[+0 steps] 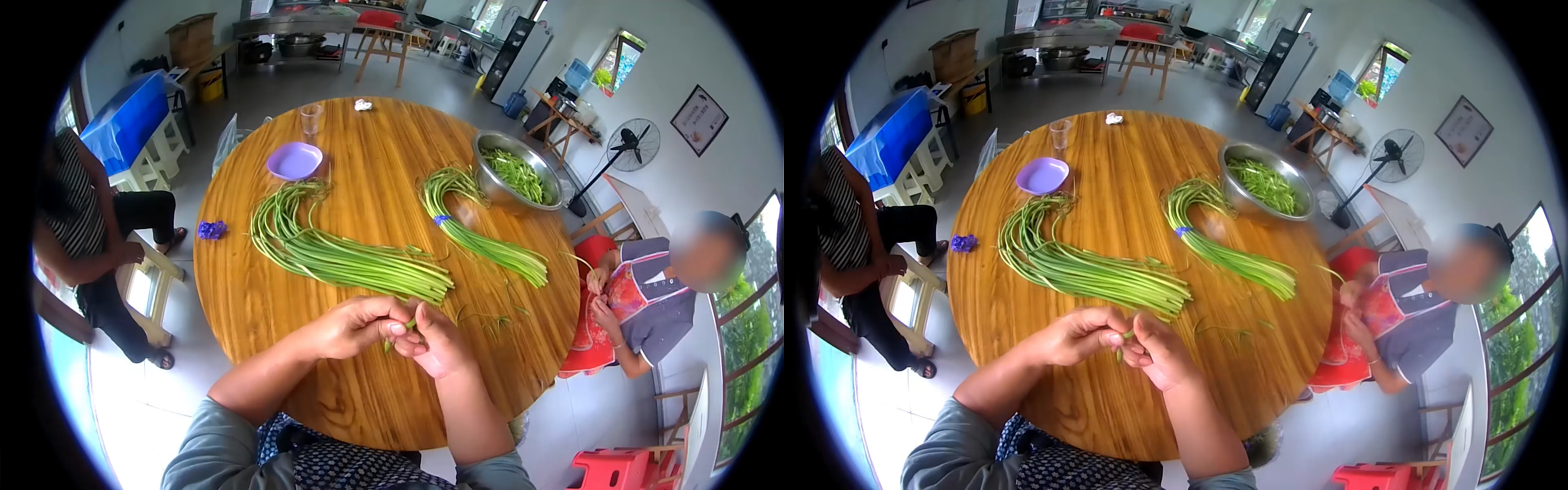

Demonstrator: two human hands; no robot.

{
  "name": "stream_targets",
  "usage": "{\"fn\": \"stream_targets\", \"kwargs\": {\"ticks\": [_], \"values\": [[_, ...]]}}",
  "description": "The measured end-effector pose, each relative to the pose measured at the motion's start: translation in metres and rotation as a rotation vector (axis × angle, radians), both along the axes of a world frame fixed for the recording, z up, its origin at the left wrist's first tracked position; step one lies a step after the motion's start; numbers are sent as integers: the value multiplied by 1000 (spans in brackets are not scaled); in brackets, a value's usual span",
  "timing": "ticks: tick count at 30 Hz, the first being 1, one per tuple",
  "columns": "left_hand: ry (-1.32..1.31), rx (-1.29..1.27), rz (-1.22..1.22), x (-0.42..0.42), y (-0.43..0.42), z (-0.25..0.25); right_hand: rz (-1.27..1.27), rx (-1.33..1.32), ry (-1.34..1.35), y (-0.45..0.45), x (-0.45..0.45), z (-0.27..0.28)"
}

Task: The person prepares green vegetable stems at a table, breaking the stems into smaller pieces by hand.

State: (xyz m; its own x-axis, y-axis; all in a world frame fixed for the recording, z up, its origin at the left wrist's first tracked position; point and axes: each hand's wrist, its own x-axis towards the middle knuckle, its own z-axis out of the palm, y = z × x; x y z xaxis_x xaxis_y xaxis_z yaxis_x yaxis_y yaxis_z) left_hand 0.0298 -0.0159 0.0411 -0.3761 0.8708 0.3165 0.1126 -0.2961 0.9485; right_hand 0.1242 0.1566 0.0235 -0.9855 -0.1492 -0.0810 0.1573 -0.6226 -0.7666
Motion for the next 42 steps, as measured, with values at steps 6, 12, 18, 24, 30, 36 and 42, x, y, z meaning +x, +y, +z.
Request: {"fn": "stream_targets", "kwargs": {"ticks": [6,12,18,24,30,36,42], "values": [[92,-210,173,-3,5,-6,-432,613,151,5,6,8],[63,17,51,4,4,-8,-376,412,52,-11,10,5],[22,46,84,0,0,-11,-142,113,-18,-11,4,-7],[667,50,503,-5,10,-25,-412,292,-53,-10,9,7],[1007,72,639,4,8,-15,-324,148,-144,-14,14,20],[713,0,678,12,13,-20,-329,190,-71,-26,12,16],[-31,-198,587,14,19,-29,-611,1287,259,-33,4,4]]}}
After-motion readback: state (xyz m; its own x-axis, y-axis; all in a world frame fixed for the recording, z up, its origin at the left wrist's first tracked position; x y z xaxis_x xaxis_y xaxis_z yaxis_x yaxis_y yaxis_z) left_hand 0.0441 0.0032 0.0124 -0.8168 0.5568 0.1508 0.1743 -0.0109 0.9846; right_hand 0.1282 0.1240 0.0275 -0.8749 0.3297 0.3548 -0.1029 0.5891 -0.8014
